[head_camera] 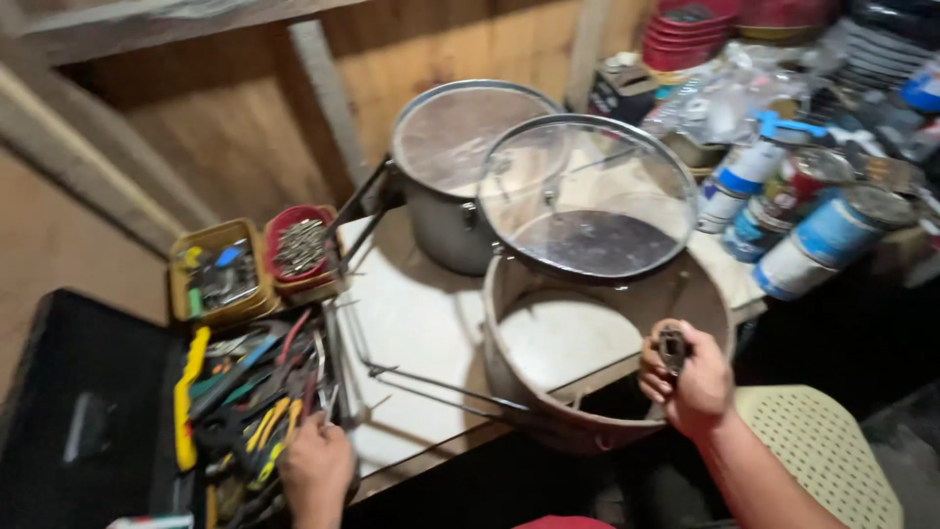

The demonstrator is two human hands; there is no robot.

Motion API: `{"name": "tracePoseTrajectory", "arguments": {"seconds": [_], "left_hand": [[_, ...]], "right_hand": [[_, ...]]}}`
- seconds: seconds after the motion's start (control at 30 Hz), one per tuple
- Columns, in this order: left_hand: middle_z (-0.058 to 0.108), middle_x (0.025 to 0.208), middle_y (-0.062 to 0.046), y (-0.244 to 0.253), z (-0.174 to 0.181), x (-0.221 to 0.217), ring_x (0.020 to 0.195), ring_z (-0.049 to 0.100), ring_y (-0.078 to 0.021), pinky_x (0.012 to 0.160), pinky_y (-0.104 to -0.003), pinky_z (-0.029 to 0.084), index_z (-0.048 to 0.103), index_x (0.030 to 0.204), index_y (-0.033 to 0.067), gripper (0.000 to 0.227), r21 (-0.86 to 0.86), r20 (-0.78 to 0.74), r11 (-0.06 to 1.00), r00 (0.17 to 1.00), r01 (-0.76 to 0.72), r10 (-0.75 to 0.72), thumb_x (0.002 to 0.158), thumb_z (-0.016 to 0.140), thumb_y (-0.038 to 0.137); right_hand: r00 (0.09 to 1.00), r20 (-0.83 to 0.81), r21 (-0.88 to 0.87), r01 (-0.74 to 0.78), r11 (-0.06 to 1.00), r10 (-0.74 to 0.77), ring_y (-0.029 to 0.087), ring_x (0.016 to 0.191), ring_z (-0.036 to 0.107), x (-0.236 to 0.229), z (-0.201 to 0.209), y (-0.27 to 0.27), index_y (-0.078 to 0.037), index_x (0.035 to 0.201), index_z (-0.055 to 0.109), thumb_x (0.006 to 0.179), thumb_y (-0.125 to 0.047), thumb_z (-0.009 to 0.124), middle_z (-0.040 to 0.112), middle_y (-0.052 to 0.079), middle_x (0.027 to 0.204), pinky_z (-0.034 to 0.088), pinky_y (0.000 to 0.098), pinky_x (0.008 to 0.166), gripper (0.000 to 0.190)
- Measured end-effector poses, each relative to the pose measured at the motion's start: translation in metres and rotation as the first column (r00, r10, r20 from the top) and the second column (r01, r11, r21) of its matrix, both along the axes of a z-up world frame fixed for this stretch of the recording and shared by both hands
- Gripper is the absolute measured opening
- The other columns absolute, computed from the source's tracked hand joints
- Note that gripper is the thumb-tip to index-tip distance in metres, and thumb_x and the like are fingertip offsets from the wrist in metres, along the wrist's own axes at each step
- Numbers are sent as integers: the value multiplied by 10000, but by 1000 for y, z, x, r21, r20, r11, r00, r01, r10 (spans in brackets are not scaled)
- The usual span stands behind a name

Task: The person uses pliers to remove a small metal component from a drum hardware assembly. They then use a screwdriver to adjust the removed part and place it into a container of small hardware.

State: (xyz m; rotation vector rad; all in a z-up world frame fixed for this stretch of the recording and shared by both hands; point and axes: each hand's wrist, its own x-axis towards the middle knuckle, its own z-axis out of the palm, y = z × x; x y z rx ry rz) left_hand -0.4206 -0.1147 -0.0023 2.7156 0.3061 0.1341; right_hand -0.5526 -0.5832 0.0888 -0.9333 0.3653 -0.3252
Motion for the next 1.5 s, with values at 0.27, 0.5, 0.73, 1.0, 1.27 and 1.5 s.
{"name": "tracePoseTrajectory", "arguments": {"seconds": [0.27, 0.5, 0.73, 1.0, 1.27, 1.5], "left_hand": [[751, 814, -61, -149, 135, -64, 756, 700, -258, 767, -421, 508, 778, 895, 133, 201, -328, 383, 733, 793, 596, -474, 950, 639, 267], [471, 688, -82, -265, 235, -111, 539, 465, -239, 506, -362, 435, 688, 975, 3, 124, 47, 749, 253, 134, 966, -649, 969, 610, 99], [401, 687, -70, -316, 252, -117, 522, 405, -209, 436, -375, 311, 637, 920, 6, 335, 275, 713, 221, -44, 936, -700, 1083, 390, 162], [453, 703, -72, -337, 241, -115, 532, 451, -210, 411, -366, 339, 681, 1153, -76, 367, 353, 687, 281, -43, 892, -726, 1079, 436, 187], [488, 733, -101, -338, 240, -119, 546, 468, -237, 446, -386, 360, 658, 1169, -101, 328, 376, 648, 241, -67, 895, -759, 1035, 430, 94], [542, 783, -90, -338, 247, -125, 537, 454, -185, 448, -320, 356, 677, 952, 37, 239, 472, 653, 334, -68, 816, -754, 1036, 457, 78]], "right_hand": [[980, 143, 357, -180, 917, 137, 109, 373, 255, -8, 19, 2, -110, 878, 503, 988, -379, 417, 326, 7, 591, 222, 267, 306, 302], [977, 156, 416, -201, 887, 149, 120, 382, 232, -33, 69, 6, -71, 893, 486, 991, -350, 400, 294, 20, 557, 206, 250, 277, 308], [983, 146, 462, -169, 870, 113, 171, 366, 250, -48, 93, -8, -50, 872, 468, 991, -349, 397, 311, 49, 534, 168, 290, 261, 329], [986, 159, 357, -97, 929, 42, 160, 326, 279, -49, 86, -17, -45, 887, 480, 1013, -353, 380, 450, 103, 608, 194, 274, 250, 348], [987, 159, 393, -97, 915, 36, 152, 363, 306, -54, 82, -15, -40, 898, 500, 1013, -368, 405, 458, 89, 621, 217, 269, 297, 360], [982, 178, 409, -133, 903, 63, 196, 591, 415, -61, 83, -9, -37, 856, 476, 1002, -380, 404, 482, 99, 679, 358, 348, 609, 379]]}}
